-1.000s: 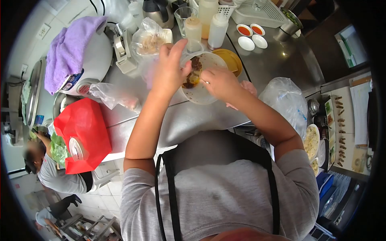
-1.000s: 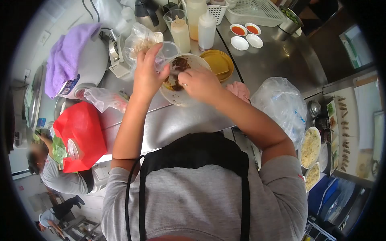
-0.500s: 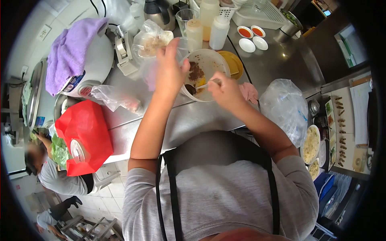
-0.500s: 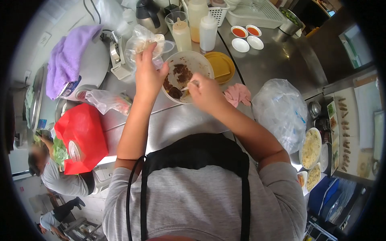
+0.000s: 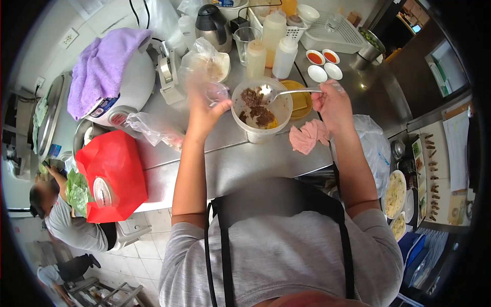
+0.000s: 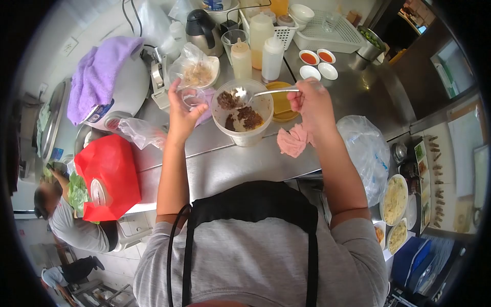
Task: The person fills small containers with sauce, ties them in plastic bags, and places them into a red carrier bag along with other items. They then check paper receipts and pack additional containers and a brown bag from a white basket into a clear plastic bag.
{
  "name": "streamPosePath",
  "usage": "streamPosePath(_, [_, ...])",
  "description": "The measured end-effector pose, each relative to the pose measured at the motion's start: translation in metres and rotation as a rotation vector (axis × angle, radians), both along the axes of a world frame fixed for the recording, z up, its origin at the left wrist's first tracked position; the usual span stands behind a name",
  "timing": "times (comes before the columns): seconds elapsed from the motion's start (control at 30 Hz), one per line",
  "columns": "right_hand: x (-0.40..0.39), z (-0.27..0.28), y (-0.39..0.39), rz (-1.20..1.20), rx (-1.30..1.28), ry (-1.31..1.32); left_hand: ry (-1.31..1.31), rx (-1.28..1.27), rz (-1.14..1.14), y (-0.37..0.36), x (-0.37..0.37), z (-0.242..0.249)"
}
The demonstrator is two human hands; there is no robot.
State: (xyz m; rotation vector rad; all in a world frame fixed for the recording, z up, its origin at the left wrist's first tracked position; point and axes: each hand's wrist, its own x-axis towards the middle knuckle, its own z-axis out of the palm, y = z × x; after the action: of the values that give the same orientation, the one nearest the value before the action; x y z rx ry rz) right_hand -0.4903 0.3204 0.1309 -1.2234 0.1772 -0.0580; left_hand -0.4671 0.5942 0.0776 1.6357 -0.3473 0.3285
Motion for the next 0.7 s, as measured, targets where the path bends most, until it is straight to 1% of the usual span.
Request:
streamPosePath(0.03, [-0.001, 0.009, 0.001, 0.003, 0.012, -0.042, -0.014, 0.017, -0.020, -0.001, -0.002, -0.003])
streamPosePath(0.07, [-0.004, 0.021, 0.006, -0.005, -0.064, -0.083, -0.027, 0.035, -0.040, -0.003, -0.004, -0.006])
streamPosePath(0.13, [-0.013, 0.042, 0.023, -0.023, -0.219, -0.167, 0.005, -0.058, -0.086, -0.012, -0.014, 0.004])
streamPosePath(0.23, [-0.036, 0.046, 0.044, 0.141, -0.476, -0.360, -0.019, -0.159, -0.154, -0.023, -0.015, 0.005])
streamPosePath(0.27, [-0.037, 0.042, 0.040, 0.269, -0.697, -0.627, -0.039, -0.187, -0.177, -0.024, -0.015, 0.004])
streamPosePath(0.37, [-0.037, 0.047, 0.040, 0.223, -0.989, -1.176, 0.070, -0.363, -0.228, -0.026, -0.018, 0.006])
streamPosePath(0.47, [-0.044, 0.054, 0.040, 0.312, -1.077, -1.159, 0.110, -0.422, -0.251, -0.026, -0.021, 0.006])
streamPosePath(0.57, [-0.046, 0.053, 0.038, 0.260, -1.114, -1.189, 0.107, -0.415, -0.246, -0.027, -0.021, 0.003])
streamPosePath(0.7, [-0.046, 0.056, 0.038, 0.296, -1.095, -1.185, 0.106, -0.391, -0.260, -0.025, -0.021, 0.003])
